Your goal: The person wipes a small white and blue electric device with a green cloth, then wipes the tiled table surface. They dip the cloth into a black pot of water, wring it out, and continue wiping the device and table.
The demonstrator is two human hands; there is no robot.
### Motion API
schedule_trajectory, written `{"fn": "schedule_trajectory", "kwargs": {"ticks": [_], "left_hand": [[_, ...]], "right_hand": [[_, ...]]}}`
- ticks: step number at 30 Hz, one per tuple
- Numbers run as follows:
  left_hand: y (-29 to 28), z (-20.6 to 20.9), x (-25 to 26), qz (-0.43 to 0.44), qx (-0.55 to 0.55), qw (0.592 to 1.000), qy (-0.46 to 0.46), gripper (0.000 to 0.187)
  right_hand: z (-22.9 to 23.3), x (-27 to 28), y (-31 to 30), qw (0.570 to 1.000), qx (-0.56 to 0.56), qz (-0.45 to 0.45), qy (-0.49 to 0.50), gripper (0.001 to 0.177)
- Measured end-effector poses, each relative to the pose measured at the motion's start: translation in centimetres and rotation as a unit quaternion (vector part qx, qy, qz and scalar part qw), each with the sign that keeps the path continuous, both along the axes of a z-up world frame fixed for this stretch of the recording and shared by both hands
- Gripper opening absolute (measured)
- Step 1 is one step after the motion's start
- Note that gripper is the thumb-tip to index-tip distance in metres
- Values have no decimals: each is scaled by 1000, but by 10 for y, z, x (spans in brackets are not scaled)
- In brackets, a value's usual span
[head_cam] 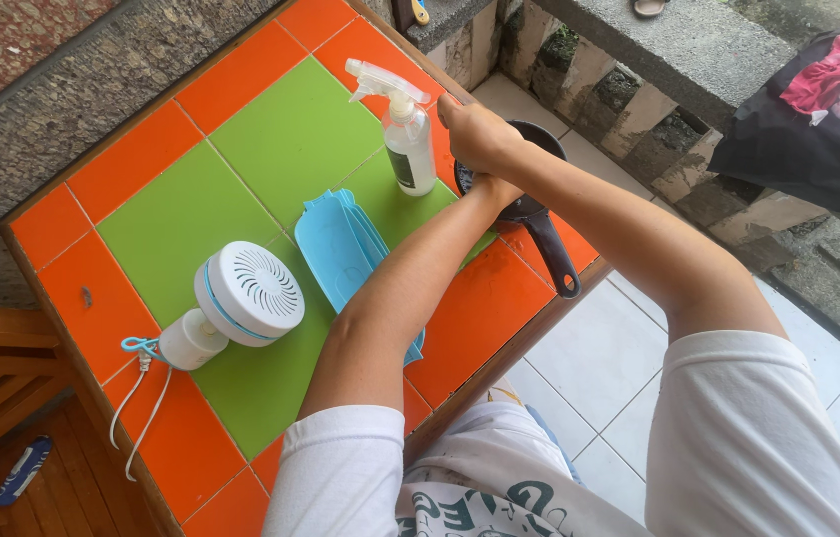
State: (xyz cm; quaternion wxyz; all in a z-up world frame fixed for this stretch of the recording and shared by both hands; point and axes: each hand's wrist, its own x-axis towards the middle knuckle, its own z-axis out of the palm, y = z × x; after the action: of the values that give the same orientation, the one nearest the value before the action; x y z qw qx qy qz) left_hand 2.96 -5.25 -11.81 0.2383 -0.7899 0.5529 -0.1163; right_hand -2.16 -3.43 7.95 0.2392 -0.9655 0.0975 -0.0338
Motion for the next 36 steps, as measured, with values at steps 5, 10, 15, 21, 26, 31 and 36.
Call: {"fn": "schedule_trajectory", "kwargs": {"ticks": [5, 10, 15, 21, 26, 31, 36], "left_hand": [[20, 24, 0, -75, -225, 948, 211, 25], [78, 116, 2, -403, 16, 890, -212, 9], [115, 189, -19, -468, -187, 859, -93, 12], [123, 227, -39, -192, -521, 804, 212, 10], [110, 234, -40, 5, -641, 622, 450, 17], [121, 233, -33, 95, -598, 442, 662, 15], [166, 243, -50, 4, -520, 534, 667, 36]], "right_hand": [[-12, 7, -12, 997, 31, 28, -64, 25], [0, 15, -32, 965, 257, 19, -40, 27], [25, -1, -51, 842, 539, 11, 26, 27], [52, -45, -59, 759, 646, 82, 0, 44], [73, -74, -65, 761, 629, 155, -32, 45], [71, -81, -60, 847, 526, 66, -52, 42], [72, -89, -50, 842, 523, 90, -91, 34]]}}
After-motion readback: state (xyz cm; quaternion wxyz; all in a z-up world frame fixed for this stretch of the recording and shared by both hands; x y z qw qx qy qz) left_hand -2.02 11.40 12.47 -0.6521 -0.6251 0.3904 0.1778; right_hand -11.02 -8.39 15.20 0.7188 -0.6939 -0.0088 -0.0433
